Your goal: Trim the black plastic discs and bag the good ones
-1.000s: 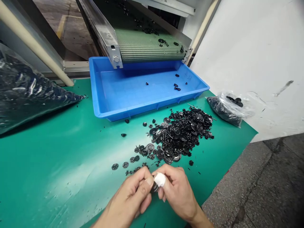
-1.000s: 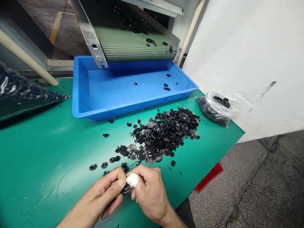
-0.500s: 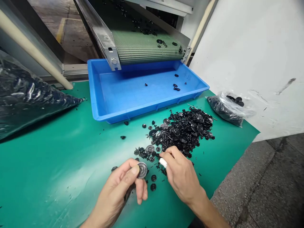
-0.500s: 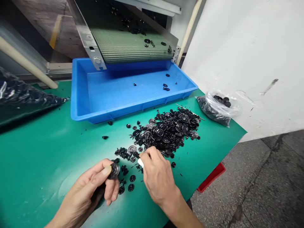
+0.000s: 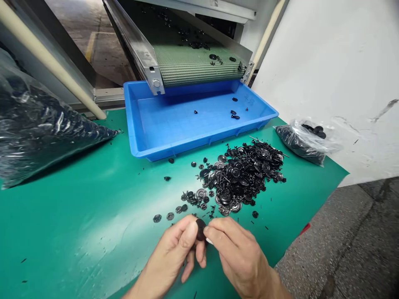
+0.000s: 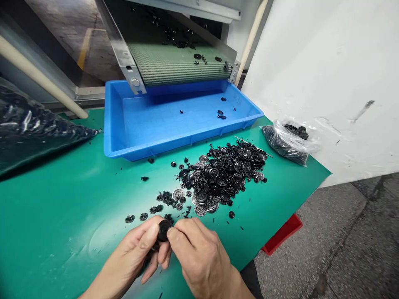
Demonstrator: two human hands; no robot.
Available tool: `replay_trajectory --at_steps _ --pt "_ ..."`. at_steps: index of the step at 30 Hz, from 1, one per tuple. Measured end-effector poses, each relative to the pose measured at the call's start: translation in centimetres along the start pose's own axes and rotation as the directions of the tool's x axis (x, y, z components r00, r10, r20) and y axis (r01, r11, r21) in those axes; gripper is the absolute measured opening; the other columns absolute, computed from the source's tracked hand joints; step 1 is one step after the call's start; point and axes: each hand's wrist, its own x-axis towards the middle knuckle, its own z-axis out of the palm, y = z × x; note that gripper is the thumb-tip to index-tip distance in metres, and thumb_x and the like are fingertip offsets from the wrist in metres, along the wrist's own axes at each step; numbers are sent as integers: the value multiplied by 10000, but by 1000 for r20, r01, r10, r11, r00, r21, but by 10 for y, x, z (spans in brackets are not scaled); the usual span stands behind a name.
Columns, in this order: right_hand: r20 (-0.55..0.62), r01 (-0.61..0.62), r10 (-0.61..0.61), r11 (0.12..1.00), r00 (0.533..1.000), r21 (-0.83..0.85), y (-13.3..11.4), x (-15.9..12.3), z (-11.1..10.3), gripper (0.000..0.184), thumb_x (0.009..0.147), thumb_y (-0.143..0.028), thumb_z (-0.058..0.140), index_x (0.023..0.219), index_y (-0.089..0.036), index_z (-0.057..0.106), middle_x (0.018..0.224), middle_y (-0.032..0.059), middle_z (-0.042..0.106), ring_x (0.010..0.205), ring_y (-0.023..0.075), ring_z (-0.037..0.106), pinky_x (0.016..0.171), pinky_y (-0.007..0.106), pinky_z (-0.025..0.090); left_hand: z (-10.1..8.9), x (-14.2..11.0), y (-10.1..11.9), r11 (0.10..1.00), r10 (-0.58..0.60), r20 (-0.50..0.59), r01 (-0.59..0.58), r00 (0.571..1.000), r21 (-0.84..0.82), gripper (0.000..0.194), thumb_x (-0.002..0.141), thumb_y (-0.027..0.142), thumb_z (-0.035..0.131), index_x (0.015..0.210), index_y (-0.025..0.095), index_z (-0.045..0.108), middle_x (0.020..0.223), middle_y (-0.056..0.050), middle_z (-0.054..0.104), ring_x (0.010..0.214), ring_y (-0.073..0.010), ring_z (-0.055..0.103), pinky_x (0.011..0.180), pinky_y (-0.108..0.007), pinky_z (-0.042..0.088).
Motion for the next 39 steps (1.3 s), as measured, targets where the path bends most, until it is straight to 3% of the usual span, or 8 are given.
replay_trajectory --at_steps 4,10,16,19,22,26,34,39 --pt "100 -155 137 968 986 200 2 -1 -3 293 893 -27 432 992 -184 659 916 61 595 780 146 590 664 257 502 -3 0 1 994 -28 26 25 999 109 435 915 583 420 678 219 444 439 43 548 369 -77 282 398 -213 205" --pt "314 -425 326 843 891 330 5 -2 -3 283 804 -23 482 956 -220 616 784 -23 561 664 109 514 585 231 399 -3 -5 6 871 77 72 -102 994 481 418 951 455 323 596 242 382 406 54 451 433 -130 428 496 -244 338" --pt "306 -528 438 773 845 352 7 5 5 171 863 -87 439 888 -200 566 543 -79 451 486 87 421 487 223 318 -4 -3 12 769 149 78 -165 986 617 417 964 375 295 575 239 360 408 52 456 402 -122 414 479 -262 293" --pt "303 -477 402 847 864 235 16 20 4 253 888 -63 380 999 -195 566 583 -61 519 525 98 490 525 223 368 -15 2 12 848 143 86 -167 986 503 424 956 428 345 589 231 425 424 41 479 415 -126 445 492 -259 331" --pt "279 -272 304 951 911 -149 27 43 1 327 899 -51 366 1099 -178 591 880 48 615 731 151 570 615 266 425 -26 6 8 989 112 75 -118 991 93 405 906 504 472 620 217 482 414 57 454 384 -121 454 452 -248 349" --pt "419 -31 305 837 856 -546 34 73 6 248 889 -57 426 1003 -163 619 919 93 562 773 202 567 509 261 375 -27 9 4 967 108 -9 -108 994 -232 419 885 492 537 583 211 458 365 74 426 324 -95 403 396 -222 305" --pt "414 -82 333 852 847 -518 40 65 -2 163 906 -67 420 915 -167 549 946 55 523 733 156 517 510 264 356 -17 10 10 966 57 -186 -101 981 -238 404 920 446 524 613 184 501 463 8 625 364 -82 457 425 -204 355" --pt "446 -29 321 836 835 -548 37 67 2 208 913 -74 418 991 -180 580 978 74 539 771 184 562 505 268 355 -13 10 13 973 33 -250 -89 968 -215 397 932 421 505 609 190 482 453 18 606 370 -79 440 447 -205 356"
